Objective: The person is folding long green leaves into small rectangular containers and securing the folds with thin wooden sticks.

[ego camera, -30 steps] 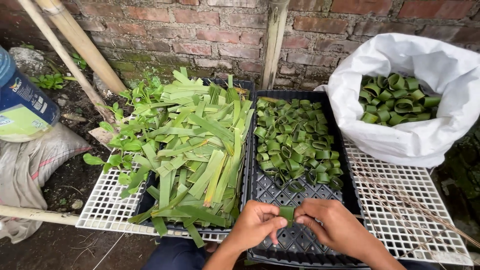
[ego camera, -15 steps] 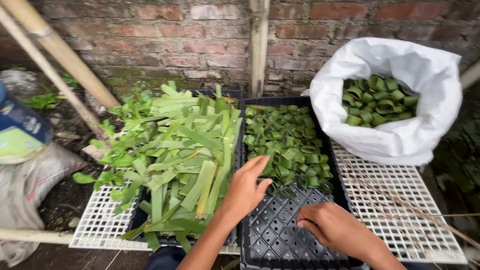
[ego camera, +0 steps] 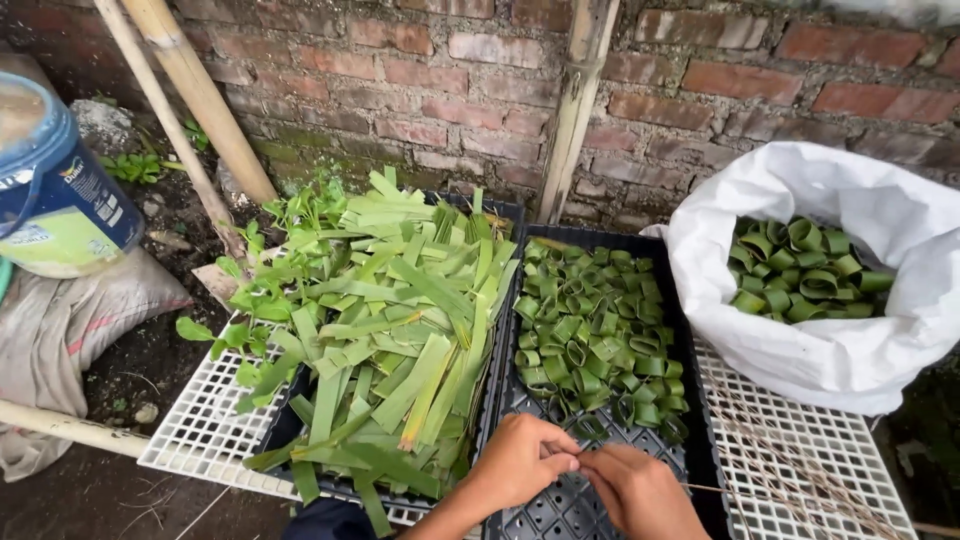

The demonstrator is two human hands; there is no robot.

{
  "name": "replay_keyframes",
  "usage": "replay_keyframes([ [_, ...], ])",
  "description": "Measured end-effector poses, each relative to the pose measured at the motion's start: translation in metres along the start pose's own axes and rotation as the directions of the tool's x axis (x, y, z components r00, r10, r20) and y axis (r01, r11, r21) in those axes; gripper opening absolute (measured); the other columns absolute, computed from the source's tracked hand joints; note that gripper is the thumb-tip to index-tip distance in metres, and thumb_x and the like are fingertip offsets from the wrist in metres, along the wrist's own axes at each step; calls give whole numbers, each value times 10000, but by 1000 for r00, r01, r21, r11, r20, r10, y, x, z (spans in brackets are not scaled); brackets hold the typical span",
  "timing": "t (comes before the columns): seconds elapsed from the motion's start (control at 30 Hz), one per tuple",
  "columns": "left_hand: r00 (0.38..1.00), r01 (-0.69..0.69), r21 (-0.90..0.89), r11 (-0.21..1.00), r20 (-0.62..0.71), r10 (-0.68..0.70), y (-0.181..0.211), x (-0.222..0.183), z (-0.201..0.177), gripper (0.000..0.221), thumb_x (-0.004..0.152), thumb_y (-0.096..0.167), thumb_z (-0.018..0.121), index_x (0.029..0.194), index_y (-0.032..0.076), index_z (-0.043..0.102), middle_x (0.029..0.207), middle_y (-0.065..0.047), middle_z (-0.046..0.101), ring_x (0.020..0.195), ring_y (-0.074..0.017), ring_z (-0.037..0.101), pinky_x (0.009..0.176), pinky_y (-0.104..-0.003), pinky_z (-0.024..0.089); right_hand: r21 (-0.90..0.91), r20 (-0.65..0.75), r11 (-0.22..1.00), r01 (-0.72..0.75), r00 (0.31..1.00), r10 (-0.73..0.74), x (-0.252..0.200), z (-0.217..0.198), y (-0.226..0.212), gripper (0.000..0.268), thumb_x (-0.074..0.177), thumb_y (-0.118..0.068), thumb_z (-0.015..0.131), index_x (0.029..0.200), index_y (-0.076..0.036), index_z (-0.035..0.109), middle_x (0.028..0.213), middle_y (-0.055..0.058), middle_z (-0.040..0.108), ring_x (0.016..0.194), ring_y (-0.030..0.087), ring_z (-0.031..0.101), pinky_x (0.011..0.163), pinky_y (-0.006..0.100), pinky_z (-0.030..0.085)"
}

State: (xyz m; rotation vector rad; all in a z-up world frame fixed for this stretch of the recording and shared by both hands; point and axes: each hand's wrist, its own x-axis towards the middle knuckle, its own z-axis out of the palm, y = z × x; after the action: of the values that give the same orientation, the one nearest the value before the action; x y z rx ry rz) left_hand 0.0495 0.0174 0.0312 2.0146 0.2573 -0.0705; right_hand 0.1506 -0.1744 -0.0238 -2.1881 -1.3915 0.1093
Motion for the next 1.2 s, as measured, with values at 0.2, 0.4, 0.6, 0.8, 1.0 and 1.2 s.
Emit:
replay_keyframes([
  [0.2, 991, 131, -21, 991, 16, -131, 23, -13, -45, 286, 980, 100, 644, 1252, 168, 703, 998, -13, 781, 985, -130, 737, 919, -280, 632, 13, -80, 999, 40, 996, -39, 10, -5, 12, 277, 895, -176, 706, 1163, -144, 766, 982, 56, 843, 772, 189, 838, 782, 350, 696],
  [0.4, 911, 228, 11, 974, -356, -209, -32, -23, -151, 343, 920, 186, 647, 1254, 192, 726, 1251, 5, 771, 1024, -117, 729, 936, -345, 633, -84, -93, 980, -180, 981, 172, 8, -37, 38, 279, 920, -261, 644, 1163, -223, 775, 1131, -34, 826, 1008, 195, 806, 930, 366, 611],
  [0.6, 781, 340, 121, 933, -588, -209, -42, -16, -147, 263, 935, 91, 671, 1160, 205, 745, 1051, 12, 802, 706, -98, 715, 565, -203, 609, 149, 111, 988, -46, 993, 29, 17, 4, 29, 220, 893, -249, 676, 983, -250, 878, 1044, -41, 865, 1006, 145, 811, 911, 296, 579],
  [0.8, 848, 459, 468, 755, -484, -216, -108, 36, -121, 318, 945, 275, 735, 1240, 158, 725, 1093, -76, 766, 991, -295, 729, 823, -465, 628, 85, 365, 996, 42, 928, -70, 19, 50, 14, 273, 1028, -337, 545, 1173, -204, 733, 1073, 11, 731, 988, 235, 678, 821, 406, 561],
  [1.0, 813, 533, 452, 715, -507, -286, -119, 47, -120, 103, 912, 309, 781, 1003, 271, 811, 926, 86, 803, 778, -111, 751, 655, -275, 624, 52, 232, 992, 114, 965, -123, 10, 26, -3, 367, 1042, -401, 534, 1255, -146, 691, 1192, 39, 689, 1052, 239, 629, 898, 440, 524],
  [1.2, 824, 515, 364, 776, -459, -332, -112, 42, -119, 103, 933, 284, 775, 1018, 228, 779, 930, 49, 803, 675, -76, 704, 588, -214, 559, 3, 190, 995, 103, 977, -102, 2, 24, 1, 318, 1004, -337, 581, 1242, -173, 714, 1161, 9, 733, 1054, 194, 679, 932, 417, 562],
])
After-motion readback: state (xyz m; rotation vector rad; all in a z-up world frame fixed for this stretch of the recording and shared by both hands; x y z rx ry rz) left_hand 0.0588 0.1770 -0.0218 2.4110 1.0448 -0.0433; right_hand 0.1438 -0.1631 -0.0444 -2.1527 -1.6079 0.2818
